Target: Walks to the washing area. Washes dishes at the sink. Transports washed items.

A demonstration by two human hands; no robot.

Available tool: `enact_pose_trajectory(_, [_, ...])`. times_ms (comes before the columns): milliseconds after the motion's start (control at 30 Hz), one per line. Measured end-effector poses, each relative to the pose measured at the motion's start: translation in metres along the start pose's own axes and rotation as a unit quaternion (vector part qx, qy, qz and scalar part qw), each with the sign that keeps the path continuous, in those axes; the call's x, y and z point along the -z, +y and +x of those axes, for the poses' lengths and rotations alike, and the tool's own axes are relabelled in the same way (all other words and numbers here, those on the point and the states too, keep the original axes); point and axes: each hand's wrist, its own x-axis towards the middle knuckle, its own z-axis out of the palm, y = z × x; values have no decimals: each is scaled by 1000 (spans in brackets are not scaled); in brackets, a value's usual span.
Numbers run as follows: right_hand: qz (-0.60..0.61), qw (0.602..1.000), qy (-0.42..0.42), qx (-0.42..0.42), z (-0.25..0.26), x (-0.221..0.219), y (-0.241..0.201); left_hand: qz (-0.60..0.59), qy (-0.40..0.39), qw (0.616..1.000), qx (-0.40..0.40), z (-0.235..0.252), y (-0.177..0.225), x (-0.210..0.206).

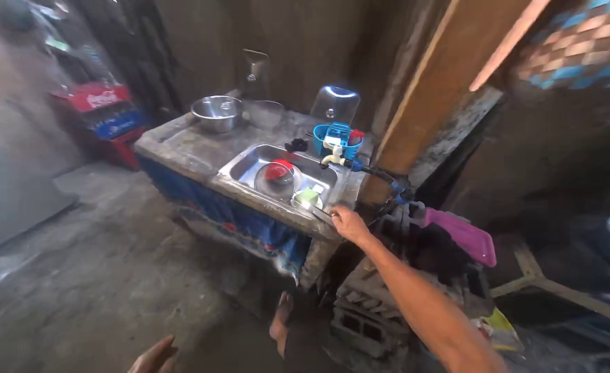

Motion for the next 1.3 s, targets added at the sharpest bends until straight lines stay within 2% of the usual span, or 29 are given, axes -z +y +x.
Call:
enact_pose_trajectory(100, [-36, 999, 6, -21, 97, -11, 12, 5, -24, 998, -60, 110, 6, 3])
enact_pose_trajectory(200, [-105, 990, -81, 54, 193, -42, 35, -5, -73, 996, -59, 203, 14, -12])
enact_pose_trajectory(267, [-154, 968, -163, 112, 233, -63, 45, -15, -111, 992, -56, 256, 22, -27])
enact_pose_trajectory(333, [-160, 961, -181, 136, 256, -76, 47, -5, -145, 987, -64, 305, 30, -39])
enact_pose_trajectory(400, [-149, 968, -170, 112, 264, -77, 42, 12, -160, 984, -75, 344, 38, -49])
enact_pose_trajectory(433, [-135, 974, -167, 72, 266, -71, 35, 6, -161, 984, -82, 363, 42, -52])
enact_pose_trajectory(533, [-90, 978, -132, -137, 284, -38, 17, -50, -169, 981, -85, 411, 45, -57])
enact_pose_trajectory(633, [-54, 964, -82, -247, 318, -35, 30, -90, -189, 973, -94, 453, 43, -62])
enact_pose_trajectory(800, [-63, 953, -53, -291, 324, -80, 36, -84, -251, 959, -96, 506, 55, -76])
enact_pose_trajectory(1000, [36, 900, -80, -427, 323, -78, 17, -163, -315, 930, -98, 558, 50, -99])
enact_pose_trajectory(1133, [57, 898, -81, -429, 319, -62, 11, -203, -364, 901, -123, 604, 66, -105])
enact_pose_trajectory(1233, [124, 907, 15, -403, 301, -47, 11, -196, -385, 879, -201, 641, 97, -119])
enact_pose_trajectory(1300, [180, 894, 66, -404, 287, -40, 11, -204, -422, 836, -284, 660, 134, -136])
